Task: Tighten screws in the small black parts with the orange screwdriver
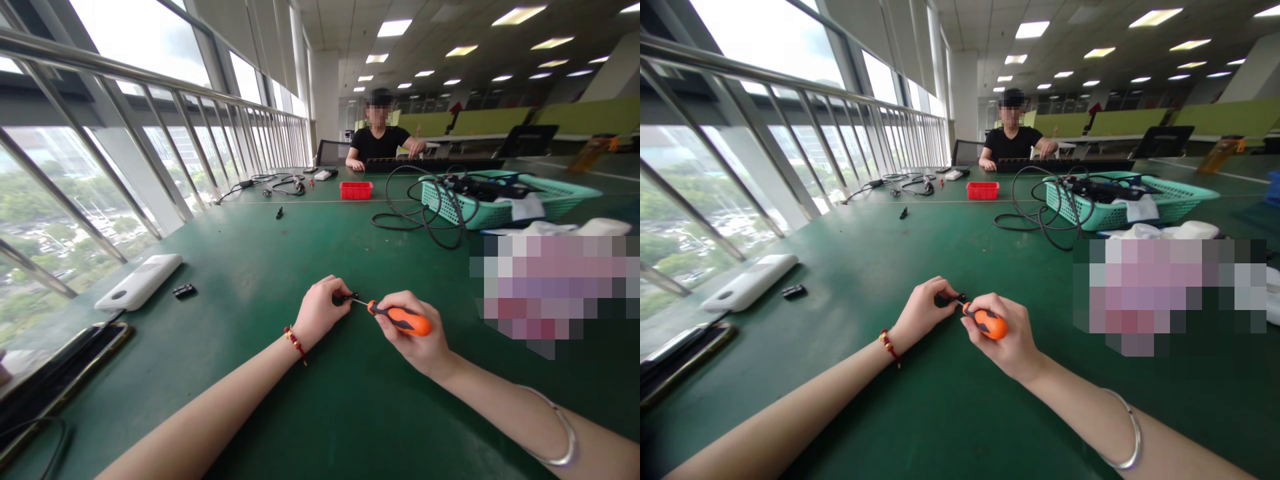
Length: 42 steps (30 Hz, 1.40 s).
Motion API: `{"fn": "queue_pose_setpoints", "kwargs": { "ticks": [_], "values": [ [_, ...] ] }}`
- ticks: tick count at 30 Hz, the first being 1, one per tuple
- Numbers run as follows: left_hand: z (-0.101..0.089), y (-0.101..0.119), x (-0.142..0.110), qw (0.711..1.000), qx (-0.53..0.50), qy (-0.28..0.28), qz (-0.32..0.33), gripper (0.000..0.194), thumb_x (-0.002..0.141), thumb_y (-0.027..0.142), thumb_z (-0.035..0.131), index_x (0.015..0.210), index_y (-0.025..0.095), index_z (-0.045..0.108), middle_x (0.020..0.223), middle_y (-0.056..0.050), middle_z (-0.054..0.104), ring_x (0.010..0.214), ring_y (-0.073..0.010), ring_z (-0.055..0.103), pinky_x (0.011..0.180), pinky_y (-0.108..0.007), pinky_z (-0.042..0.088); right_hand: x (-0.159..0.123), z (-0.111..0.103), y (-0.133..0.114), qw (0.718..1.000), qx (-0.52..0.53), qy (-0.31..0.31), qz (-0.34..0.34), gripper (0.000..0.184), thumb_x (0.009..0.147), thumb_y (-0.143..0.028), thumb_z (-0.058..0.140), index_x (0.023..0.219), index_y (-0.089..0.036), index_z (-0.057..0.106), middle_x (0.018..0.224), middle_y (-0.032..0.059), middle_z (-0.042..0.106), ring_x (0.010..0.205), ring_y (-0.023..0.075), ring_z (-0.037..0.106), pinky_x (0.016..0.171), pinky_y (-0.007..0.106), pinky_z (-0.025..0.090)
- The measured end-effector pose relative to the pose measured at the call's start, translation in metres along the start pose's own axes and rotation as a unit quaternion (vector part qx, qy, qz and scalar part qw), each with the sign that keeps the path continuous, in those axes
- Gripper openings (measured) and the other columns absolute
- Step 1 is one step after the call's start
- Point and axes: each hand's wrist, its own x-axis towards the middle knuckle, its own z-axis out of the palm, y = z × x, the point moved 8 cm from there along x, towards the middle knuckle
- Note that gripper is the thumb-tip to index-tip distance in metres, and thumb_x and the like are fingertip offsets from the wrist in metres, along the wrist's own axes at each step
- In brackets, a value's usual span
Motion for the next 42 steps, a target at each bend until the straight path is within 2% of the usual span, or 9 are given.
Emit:
{"fn": "queue_pose_setpoints", "kwargs": {
  "ticks": [15, 17, 20, 25, 29, 32, 35, 39, 42],
  "values": [
    [0.002, 0.002, 0.000, 0.999, 0.031, -0.009, 0.007, 0.005, 0.069, 0.014, 0.059, 0.068, 0.018, 0.061, 0.078, 0.000, 0.061, 0.073, -0.0141, 0.058, 0.067, -0.024, 0.046, 0.001, 0.002, -0.008, 0.999, -0.021, -0.016, -0.020, 0.006, 0.077, -0.023, 0.057, 0.075, -0.022, 0.052, 0.063, -0.0019, 0.062, 0.053, 0.0108, 0.057, 0.051, 0.023, 0.046],
    [0.001, 0.005, -0.001, 0.998, 0.053, -0.012, 0.015, 0.006, 0.069, 0.013, 0.059, 0.069, 0.019, 0.061, 0.079, 0.000, 0.062, 0.075, -0.0147, 0.058, 0.067, -0.025, 0.046, -0.001, 0.002, -0.006, 1.000, -0.003, -0.010, -0.001, 0.007, 0.078, -0.020, 0.056, 0.080, -0.023, 0.051, 0.064, -0.0029, 0.061, 0.054, 0.0101, 0.057, 0.052, 0.022, 0.047],
    [0.001, 0.008, -0.001, 0.996, 0.081, -0.009, 0.026, 0.006, 0.070, 0.013, 0.059, 0.070, 0.019, 0.061, 0.081, -0.001, 0.062, 0.076, -0.0150, 0.058, 0.069, -0.025, 0.045, -0.005, 0.002, 0.003, 0.999, 0.030, 0.017, 0.033, 0.023, 0.075, -0.015, 0.058, 0.094, -0.023, 0.047, 0.064, -0.0050, 0.056, 0.051, 0.0091, 0.055, 0.053, 0.022, 0.048],
    [0.001, 0.008, -0.002, 0.995, 0.094, -0.010, 0.034, 0.005, 0.071, 0.015, 0.058, 0.071, 0.019, 0.061, 0.082, -0.001, 0.062, 0.076, -0.0151, 0.058, 0.069, -0.025, 0.045, -0.006, 0.000, 0.004, 0.999, 0.022, 0.047, 0.007, 0.038, 0.071, -0.016, 0.058, 0.105, -0.023, 0.042, 0.075, -0.0006, 0.052, 0.065, 0.0138, 0.056, 0.060, 0.028, 0.050],
    [0.003, 0.007, -0.002, 0.995, 0.096, -0.012, 0.037, 0.007, 0.071, 0.014, 0.058, 0.073, 0.020, 0.061, 0.083, -0.001, 0.062, 0.078, -0.0155, 0.058, 0.072, -0.026, 0.045, -0.001, 0.003, -0.005, 0.999, -0.037, -0.005, -0.018, 0.023, 0.074, -0.024, 0.059, 0.095, -0.023, 0.049, 0.058, -0.0054, 0.049, 0.050, 0.0113, 0.050, 0.052, 0.025, 0.045],
    [0.002, 0.007, -0.002, 0.994, 0.097, -0.010, 0.038, 0.007, 0.070, 0.013, 0.058, 0.073, 0.020, 0.061, 0.083, -0.001, 0.062, 0.079, -0.0157, 0.057, 0.072, -0.026, 0.045, 0.000, 0.006, -0.008, 0.999, -0.036, -0.037, -0.014, 0.008, 0.078, -0.022, 0.057, 0.084, -0.023, 0.051, 0.054, -0.0054, 0.053, 0.049, 0.0109, 0.052, 0.052, 0.024, 0.044],
    [0.002, 0.009, -0.002, 0.994, 0.103, -0.008, 0.040, 0.007, 0.070, 0.013, 0.058, 0.072, 0.019, 0.060, 0.082, -0.001, 0.061, 0.078, -0.0156, 0.057, 0.071, -0.026, 0.045, -0.003, 0.004, 0.001, 1.000, -0.003, -0.009, 0.029, 0.019, 0.077, -0.017, 0.056, 0.093, -0.023, 0.050, 0.056, -0.0062, 0.051, 0.051, 0.0105, 0.053, 0.056, 0.024, 0.046],
    [0.003, 0.010, -0.002, 0.993, 0.106, -0.010, 0.045, 0.005, 0.072, 0.014, 0.057, 0.071, 0.019, 0.060, 0.081, -0.001, 0.061, 0.077, -0.0152, 0.056, 0.070, -0.026, 0.044, -0.005, -0.001, 0.008, 0.998, 0.026, 0.054, 0.022, 0.039, 0.072, -0.017, 0.060, 0.107, -0.022, 0.045, 0.085, 0.0022, 0.053, 0.072, 0.0142, 0.057, 0.065, 0.029, 0.050],
    [0.004, 0.008, -0.002, 0.994, 0.103, -0.009, 0.046, 0.005, 0.072, 0.015, 0.058, 0.071, 0.019, 0.060, 0.081, 0.000, 0.061, 0.078, -0.0150, 0.056, 0.070, -0.026, 0.044, -0.003, -0.002, 0.004, 0.999, 0.003, 0.047, 0.006, 0.044, 0.070, -0.024, 0.063, 0.110, -0.021, 0.044, 0.075, -0.0010, 0.050, 0.060, 0.0120, 0.051, 0.055, 0.027, 0.047]
  ]
}}
